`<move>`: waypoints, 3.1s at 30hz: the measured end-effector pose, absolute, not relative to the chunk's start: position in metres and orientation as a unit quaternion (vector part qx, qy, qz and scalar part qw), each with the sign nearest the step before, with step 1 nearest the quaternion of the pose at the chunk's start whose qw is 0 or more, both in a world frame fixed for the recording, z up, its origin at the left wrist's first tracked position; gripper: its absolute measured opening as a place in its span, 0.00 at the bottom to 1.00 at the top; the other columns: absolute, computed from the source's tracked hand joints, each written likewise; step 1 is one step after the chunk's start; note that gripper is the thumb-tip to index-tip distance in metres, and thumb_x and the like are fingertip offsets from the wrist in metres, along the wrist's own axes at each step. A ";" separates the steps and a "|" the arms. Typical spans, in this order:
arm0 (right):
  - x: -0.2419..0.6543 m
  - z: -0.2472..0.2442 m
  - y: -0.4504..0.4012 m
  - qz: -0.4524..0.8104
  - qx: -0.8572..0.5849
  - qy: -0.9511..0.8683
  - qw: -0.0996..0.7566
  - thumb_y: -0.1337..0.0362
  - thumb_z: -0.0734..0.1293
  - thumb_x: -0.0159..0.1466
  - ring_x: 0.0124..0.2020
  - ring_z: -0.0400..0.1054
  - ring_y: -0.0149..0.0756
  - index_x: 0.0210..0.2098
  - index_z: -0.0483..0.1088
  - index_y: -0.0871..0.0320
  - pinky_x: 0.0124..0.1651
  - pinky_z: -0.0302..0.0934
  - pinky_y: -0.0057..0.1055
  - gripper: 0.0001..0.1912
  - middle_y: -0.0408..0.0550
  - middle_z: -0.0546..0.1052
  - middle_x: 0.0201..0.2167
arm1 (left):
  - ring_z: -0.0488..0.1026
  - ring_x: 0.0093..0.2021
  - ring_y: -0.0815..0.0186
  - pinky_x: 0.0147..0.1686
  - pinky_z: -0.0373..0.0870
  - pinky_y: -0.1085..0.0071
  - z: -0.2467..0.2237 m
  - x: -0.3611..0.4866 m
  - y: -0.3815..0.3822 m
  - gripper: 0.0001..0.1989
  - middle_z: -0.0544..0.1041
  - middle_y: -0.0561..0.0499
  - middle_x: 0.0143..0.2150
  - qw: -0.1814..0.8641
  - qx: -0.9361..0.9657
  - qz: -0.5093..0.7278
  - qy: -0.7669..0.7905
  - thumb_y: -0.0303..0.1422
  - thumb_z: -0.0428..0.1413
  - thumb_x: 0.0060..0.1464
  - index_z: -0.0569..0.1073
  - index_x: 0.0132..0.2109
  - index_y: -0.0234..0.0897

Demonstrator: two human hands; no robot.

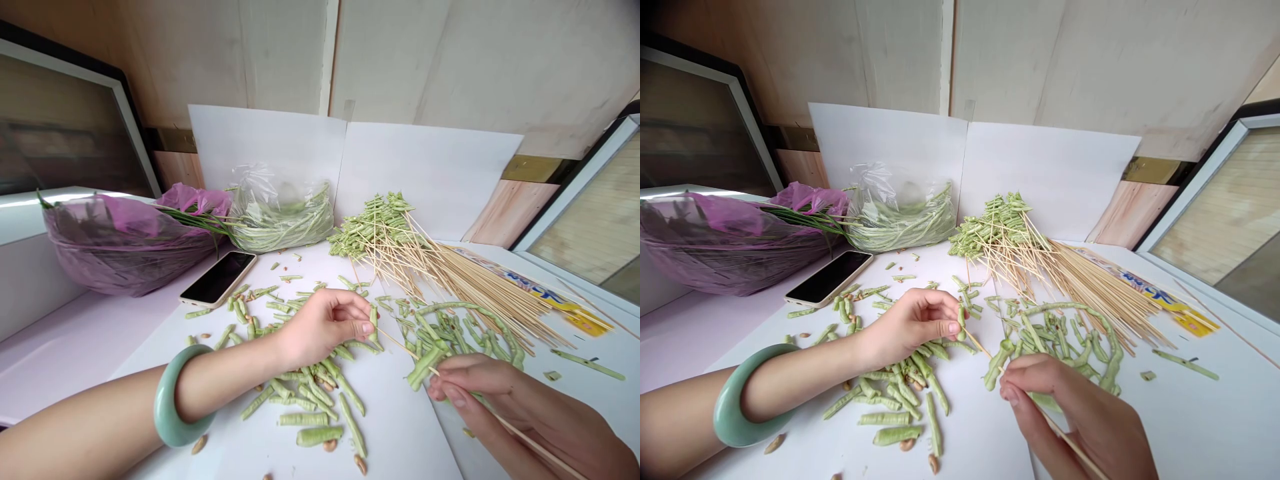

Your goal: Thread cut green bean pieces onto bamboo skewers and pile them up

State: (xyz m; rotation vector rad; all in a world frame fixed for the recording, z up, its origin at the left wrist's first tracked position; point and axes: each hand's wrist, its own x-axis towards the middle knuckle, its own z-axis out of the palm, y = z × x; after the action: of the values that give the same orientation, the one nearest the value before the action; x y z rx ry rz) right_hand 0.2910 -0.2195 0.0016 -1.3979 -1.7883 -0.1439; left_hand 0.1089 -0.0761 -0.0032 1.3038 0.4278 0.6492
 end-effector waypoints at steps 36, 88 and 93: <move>0.273 -0.011 -0.212 -0.053 -0.484 -0.778 0.397 0.72 0.57 0.66 0.33 0.73 0.29 0.38 0.64 0.52 0.42 0.67 0.17 0.09 0.40 0.74 0.31 | 0.73 0.37 0.64 0.37 0.70 0.72 -0.009 0.104 -0.111 0.09 0.78 0.48 0.36 0.476 0.807 0.280 0.210 0.28 0.53 0.57 0.79 0.40 0.37; 0.288 -0.012 -0.205 -0.104 -0.532 -0.759 0.360 0.66 0.59 0.67 0.25 0.73 0.30 0.34 0.66 0.51 0.27 0.65 0.19 0.07 0.38 0.75 0.27 | 0.73 0.42 0.60 0.40 0.70 0.69 -0.017 0.099 -0.051 0.16 0.73 0.43 0.44 0.104 0.974 0.135 0.151 0.22 0.47 0.57 0.70 0.51 0.34; 0.289 -0.014 -0.209 -0.100 -0.535 -0.753 0.369 0.63 0.59 0.67 0.28 0.73 0.31 0.35 0.67 0.51 0.30 0.67 0.19 0.06 0.39 0.76 0.29 | 0.72 0.41 0.63 0.42 0.69 0.70 -0.013 0.100 -0.054 0.13 0.73 0.44 0.41 0.191 0.936 0.227 0.186 0.21 0.48 0.57 0.74 0.45 0.33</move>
State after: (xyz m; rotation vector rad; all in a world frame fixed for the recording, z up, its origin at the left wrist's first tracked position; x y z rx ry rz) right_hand 0.2891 -0.2094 -0.0143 -1.3736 -1.9342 -0.2572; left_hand 0.1005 -0.0541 -0.0130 2.6299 0.5238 0.6385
